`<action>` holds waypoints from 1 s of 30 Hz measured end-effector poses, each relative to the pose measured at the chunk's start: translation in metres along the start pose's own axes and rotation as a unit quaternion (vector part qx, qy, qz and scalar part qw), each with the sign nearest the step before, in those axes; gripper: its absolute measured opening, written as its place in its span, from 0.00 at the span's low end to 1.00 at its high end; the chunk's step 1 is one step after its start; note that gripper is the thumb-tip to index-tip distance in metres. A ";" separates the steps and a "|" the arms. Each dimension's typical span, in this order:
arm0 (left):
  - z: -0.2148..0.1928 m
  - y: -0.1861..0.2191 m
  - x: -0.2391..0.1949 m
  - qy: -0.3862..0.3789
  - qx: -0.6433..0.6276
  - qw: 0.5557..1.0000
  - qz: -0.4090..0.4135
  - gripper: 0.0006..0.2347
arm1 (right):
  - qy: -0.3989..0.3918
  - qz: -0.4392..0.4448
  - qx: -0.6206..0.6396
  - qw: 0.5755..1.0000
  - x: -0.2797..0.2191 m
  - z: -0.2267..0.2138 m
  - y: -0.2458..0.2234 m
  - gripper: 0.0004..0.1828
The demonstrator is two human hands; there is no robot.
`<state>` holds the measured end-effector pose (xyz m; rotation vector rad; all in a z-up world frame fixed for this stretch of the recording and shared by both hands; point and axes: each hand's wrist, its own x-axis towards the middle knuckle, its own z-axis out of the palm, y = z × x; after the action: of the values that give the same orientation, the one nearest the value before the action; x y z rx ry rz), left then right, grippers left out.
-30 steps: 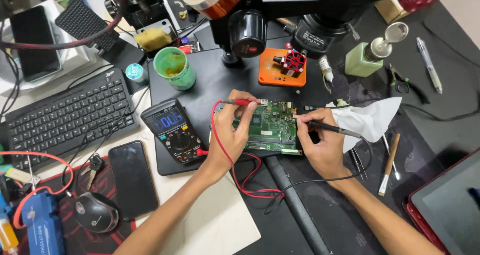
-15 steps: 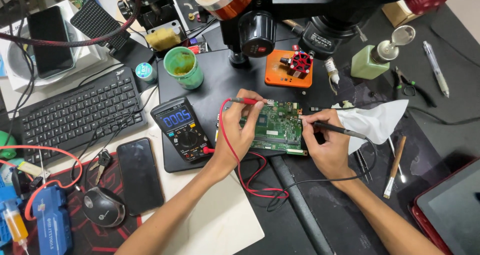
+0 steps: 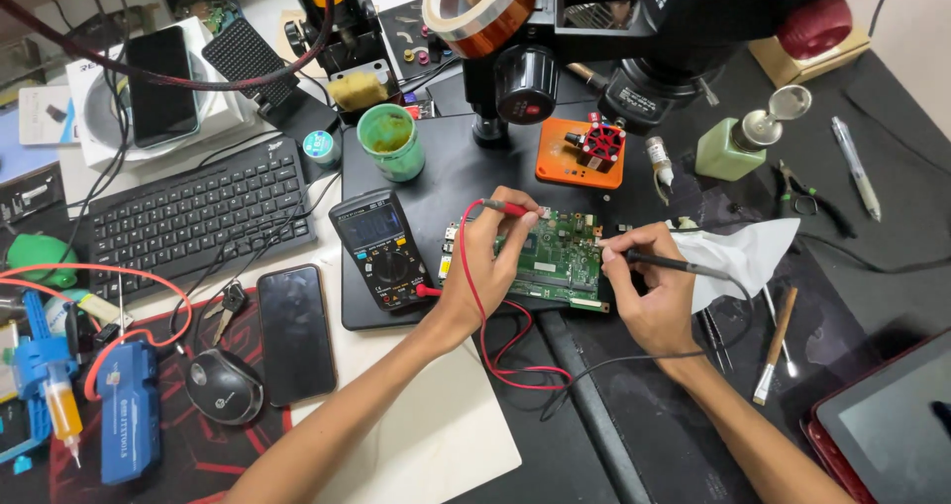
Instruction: The person uses a multimeter to test various points on a green circuit board. They then pick up a black laptop screen, wipe the edges with a white cloth, and use a metal tool to pry along the seam of the screen casing.
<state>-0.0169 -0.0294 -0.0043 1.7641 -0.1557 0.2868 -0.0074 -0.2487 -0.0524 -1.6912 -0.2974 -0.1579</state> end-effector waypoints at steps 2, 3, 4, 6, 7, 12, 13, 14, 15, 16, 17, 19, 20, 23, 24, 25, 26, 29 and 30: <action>0.001 0.001 -0.003 -0.007 -0.016 1.000 0.010 0.04 | -0.017 -0.019 0.009 1.000 0.000 -0.004 -0.014 0.06; 0.002 0.002 -0.005 -0.016 -0.034 0.999 0.017 0.04 | -0.034 -0.035 0.017 0.999 -0.001 -0.007 -0.021 0.06; 0.002 0.005 -0.007 -0.018 -0.034 0.999 0.019 0.04 | -0.031 -0.037 0.017 0.999 0.000 -0.009 -0.031 0.06; 0.002 0.012 -0.010 -0.016 -0.048 0.998 0.029 0.04 | -0.049 -0.068 0.025 0.996 0.001 -0.012 -0.049 0.09; 0.002 0.016 -0.012 -0.015 -0.046 0.998 0.033 0.04 | -0.048 -0.072 0.027 0.996 0.002 -0.012 -0.063 0.09; 0.002 0.031 -0.026 -0.020 -0.049 0.997 0.047 0.06 | -0.065 -0.206 -0.158 0.963 0.001 -0.014 -0.111 0.20; 0.002 0.034 -0.030 -0.017 -0.048 0.998 0.049 0.06 | -0.067 -0.209 -0.157 0.963 0.000 -0.014 -0.115 0.20; 0.002 0.036 -0.034 -0.031 -0.054 0.997 0.046 0.06 | -0.081 -0.198 -0.229 0.950 -0.001 -0.014 -0.118 0.16; 0.002 0.038 -0.039 -0.045 -0.060 0.996 0.041 0.07 | -0.095 -0.185 -0.298 0.931 -0.003 -0.014 -0.121 0.13; 0.001 0.039 -0.043 -0.042 -0.059 0.997 0.041 0.07 | -0.097 -0.187 -0.297 0.931 -0.004 -0.012 -0.125 0.13; 0.001 0.040 -0.047 -0.059 -0.068 0.996 0.014 0.08 | -0.115 -0.140 -0.305 0.935 -0.006 -0.011 -0.130 0.08; 0.001 0.040 -0.056 -0.073 -0.078 0.994 -0.013 0.09 | -0.135 -0.093 -0.313 0.936 -0.009 -0.007 -0.138 0.09; 0.001 0.038 -0.060 -0.084 -0.063 0.994 -0.030 0.08 | -0.175 -0.044 -0.348 0.920 -0.011 -0.005 -0.142 0.19; -0.001 0.026 -0.071 -0.094 -0.033 0.995 -0.011 0.08 | -0.211 -0.113 -0.322 0.916 -0.013 0.013 -0.160 0.29; -0.003 0.021 -0.076 -0.096 -0.016 0.995 0.026 0.07 | -0.201 -0.227 -0.256 0.918 -0.014 0.021 -0.168 0.28; -0.005 0.019 -0.078 -0.092 -0.015 0.995 0.026 0.07 | -0.205 -0.229 -0.255 0.917 -0.013 0.026 -0.164 0.28; -0.008 0.017 -0.080 -0.092 -0.010 0.994 0.053 0.07 | -0.221 -0.220 -0.295 0.903 -0.012 0.030 -0.160 0.21; -0.023 0.031 -0.079 -0.110 -0.009 0.993 0.038 0.06 | -0.237 -0.233 -0.333 0.882 -0.005 0.043 -0.157 0.15; -0.029 0.039 -0.077 -0.131 -0.013 0.991 -0.006 0.06 | -0.235 -0.253 -0.331 0.878 -0.002 0.048 -0.158 0.14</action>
<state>-0.1043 -0.0137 0.0167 1.7705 -0.3362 0.0421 -0.0579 -0.1831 0.0902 -2.2889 -1.1643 -0.2517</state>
